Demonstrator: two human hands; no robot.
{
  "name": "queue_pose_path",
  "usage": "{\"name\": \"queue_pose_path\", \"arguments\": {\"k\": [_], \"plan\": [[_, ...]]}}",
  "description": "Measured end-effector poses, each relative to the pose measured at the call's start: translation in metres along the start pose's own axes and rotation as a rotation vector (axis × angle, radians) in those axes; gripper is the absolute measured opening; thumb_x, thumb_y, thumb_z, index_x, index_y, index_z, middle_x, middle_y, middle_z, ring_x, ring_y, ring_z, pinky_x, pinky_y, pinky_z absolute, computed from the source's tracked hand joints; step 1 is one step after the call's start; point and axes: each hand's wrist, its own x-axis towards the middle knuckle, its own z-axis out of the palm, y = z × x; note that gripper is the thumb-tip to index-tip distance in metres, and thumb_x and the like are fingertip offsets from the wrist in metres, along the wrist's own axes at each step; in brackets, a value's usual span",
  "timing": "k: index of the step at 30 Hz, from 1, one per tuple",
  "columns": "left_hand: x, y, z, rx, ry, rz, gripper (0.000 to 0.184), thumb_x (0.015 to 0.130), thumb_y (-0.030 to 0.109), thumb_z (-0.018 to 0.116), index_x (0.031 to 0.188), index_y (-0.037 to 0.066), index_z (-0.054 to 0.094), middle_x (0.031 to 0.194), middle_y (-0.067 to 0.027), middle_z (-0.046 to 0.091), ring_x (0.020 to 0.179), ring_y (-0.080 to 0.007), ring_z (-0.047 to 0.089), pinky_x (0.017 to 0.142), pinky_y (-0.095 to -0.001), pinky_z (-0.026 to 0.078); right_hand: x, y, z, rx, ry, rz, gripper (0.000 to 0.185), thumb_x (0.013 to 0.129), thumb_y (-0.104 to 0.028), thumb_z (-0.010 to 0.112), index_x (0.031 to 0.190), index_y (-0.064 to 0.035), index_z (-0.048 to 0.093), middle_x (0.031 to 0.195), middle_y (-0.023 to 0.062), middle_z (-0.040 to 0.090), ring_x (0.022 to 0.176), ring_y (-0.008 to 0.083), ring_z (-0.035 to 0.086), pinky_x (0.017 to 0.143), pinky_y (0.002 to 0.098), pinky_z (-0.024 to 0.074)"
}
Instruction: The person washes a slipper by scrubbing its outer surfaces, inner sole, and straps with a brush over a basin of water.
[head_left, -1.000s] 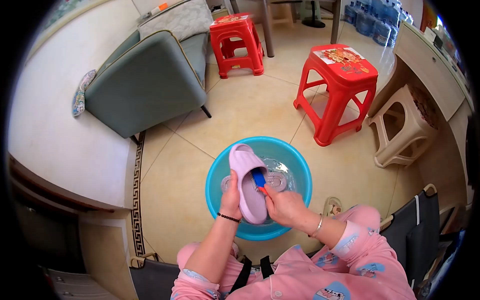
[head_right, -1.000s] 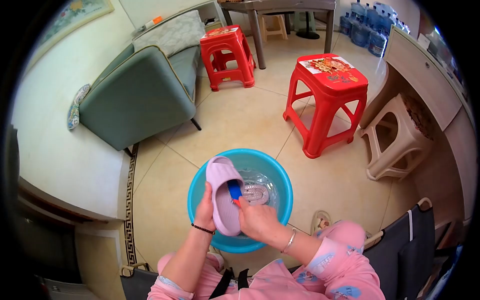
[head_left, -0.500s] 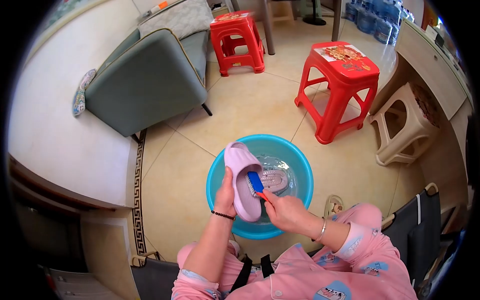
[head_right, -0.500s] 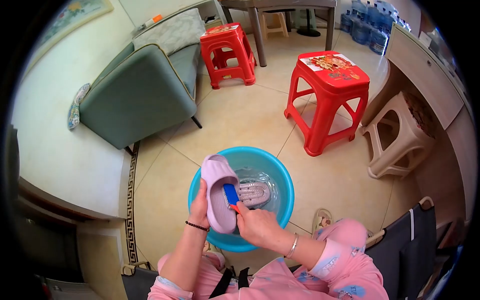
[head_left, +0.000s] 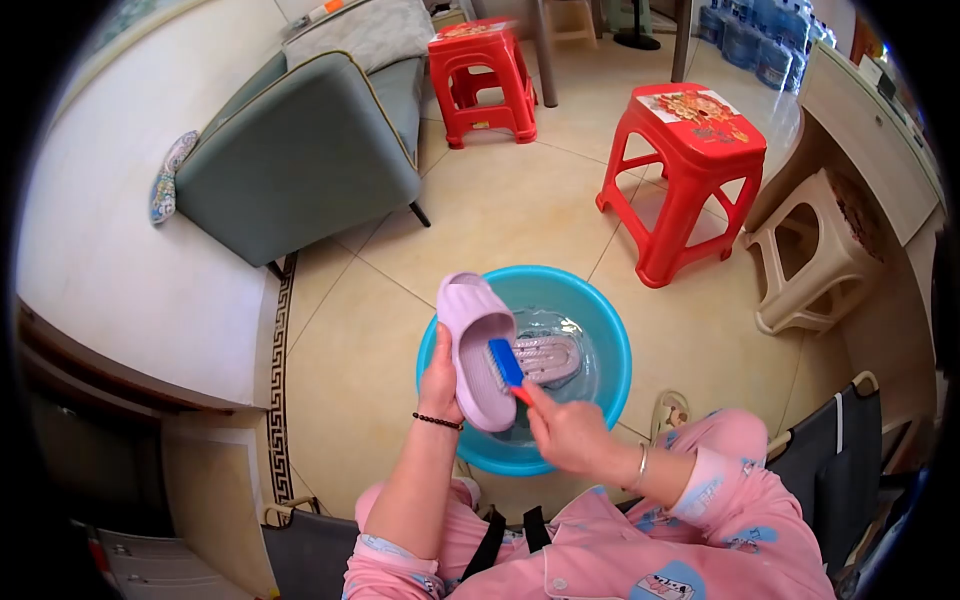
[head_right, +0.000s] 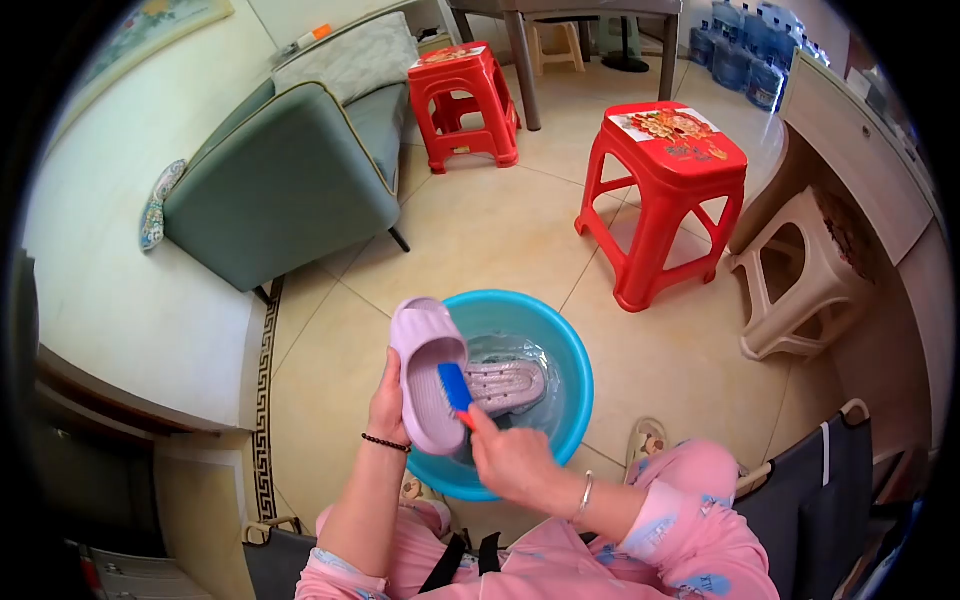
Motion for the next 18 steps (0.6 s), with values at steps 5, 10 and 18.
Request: {"name": "queue_pose_path", "arguments": {"k": [5,10,18], "plan": [[0.002,-0.009,0.014,0.022,-0.060,-0.089,0.057,0.097,0.050,0.040,0.134,0.007,0.045,0.125,-0.0105,0.057,0.112,-0.0250,0.056,0.095,-0.0397,0.047,0.032,0.026,-0.004,0.052,0.184,-0.008,0.038,0.090,-0.017,0.052,0.125,-0.0010,0.052,0.059,0.0230,0.057,0.051,0.0410,0.057,0.048,0.0487,0.0450],[0.007,0.011,-0.009,-0.026,-0.029,-0.024,0.056,0.098,0.049,0.040,0.134,0.006,0.045,0.125,-0.0110,0.056,0.109,-0.0258,0.058,0.093,-0.0402,0.049,-0.010,-0.008,0.000,0.108,0.038,-0.085,0.041,0.089,-0.017,0.053,0.127,-0.0018,0.051,0.056,0.0204,0.057,0.049,0.0387,0.057,0.047,0.0489,0.0445],[0.006,-0.005,0.008,-0.031,-0.114,-0.056,0.057,0.097,0.049,0.040,0.134,0.007,0.044,0.126,-0.0107,0.056,0.110,-0.0253,0.058,0.094,-0.0407,0.048,0.026,0.020,0.003,-0.067,0.178,-0.035,0.045,0.089,-0.019,0.051,0.130,-0.0009,0.046,0.056,0.0196,0.060,0.048,0.0370,0.060,0.049,0.0510,0.0476]]}}
